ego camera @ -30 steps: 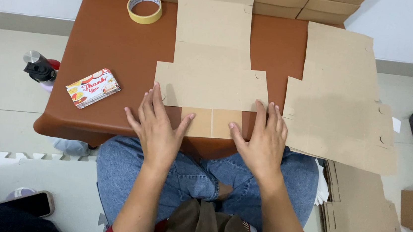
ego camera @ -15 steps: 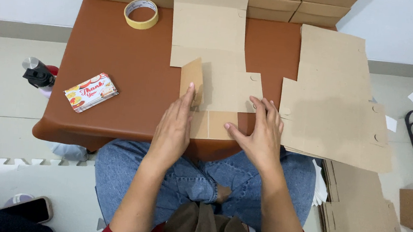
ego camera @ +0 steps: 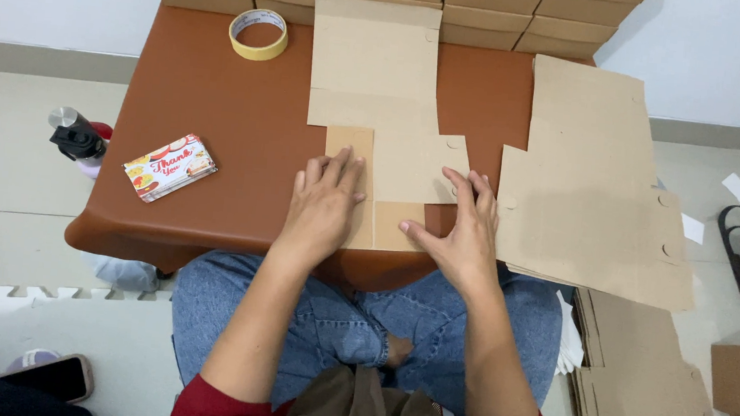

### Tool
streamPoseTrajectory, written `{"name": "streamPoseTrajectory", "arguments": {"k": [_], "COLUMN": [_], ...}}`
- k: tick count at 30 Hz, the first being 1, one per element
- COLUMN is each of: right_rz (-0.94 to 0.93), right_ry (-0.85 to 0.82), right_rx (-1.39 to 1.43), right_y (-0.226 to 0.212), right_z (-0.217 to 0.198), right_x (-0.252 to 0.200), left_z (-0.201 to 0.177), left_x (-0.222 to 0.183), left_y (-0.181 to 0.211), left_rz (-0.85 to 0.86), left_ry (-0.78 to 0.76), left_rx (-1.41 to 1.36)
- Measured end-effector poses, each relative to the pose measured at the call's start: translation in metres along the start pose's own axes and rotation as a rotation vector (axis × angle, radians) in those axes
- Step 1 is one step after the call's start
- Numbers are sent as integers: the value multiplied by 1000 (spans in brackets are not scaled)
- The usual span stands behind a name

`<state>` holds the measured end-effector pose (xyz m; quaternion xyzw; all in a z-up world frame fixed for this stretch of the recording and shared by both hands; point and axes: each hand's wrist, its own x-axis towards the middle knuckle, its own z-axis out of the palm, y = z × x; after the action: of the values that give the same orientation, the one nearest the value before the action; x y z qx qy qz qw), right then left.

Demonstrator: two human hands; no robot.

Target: Assembling a cardboard box by folding pre-scored flaps and applying a decorative sticker.

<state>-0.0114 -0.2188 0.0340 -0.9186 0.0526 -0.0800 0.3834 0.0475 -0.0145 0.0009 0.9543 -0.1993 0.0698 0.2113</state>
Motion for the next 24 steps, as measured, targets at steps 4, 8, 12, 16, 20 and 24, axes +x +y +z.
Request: {"name": "streamPoseTrajectory", "arguments": {"k": [4,8,12,16,20,24], "right_rz": [-172,-379,-412,-382,-315,-314], "right_ry": [18,-86,-189,-306,-380,-328], "right_rx": [45,-46,-397,-531,-546,-567], "right_y": [-13,-8,6,-2,3,8], "right_z": [1,14,24,17,21,40], "right_x": [-2,-3,2,10,39,71], "left_z": [2,5,12,18,21,33], "left_x": [-2,-1,6,17,34,55], "left_y": [-2,-5,-9,-17,-22,-30], "left_rz": [29,9,-45,-44,-68,-71], "left_ry": [-11,-21,-94,-152,-201,-190], "left_rx": [-18,7,107,138,168,244]}}
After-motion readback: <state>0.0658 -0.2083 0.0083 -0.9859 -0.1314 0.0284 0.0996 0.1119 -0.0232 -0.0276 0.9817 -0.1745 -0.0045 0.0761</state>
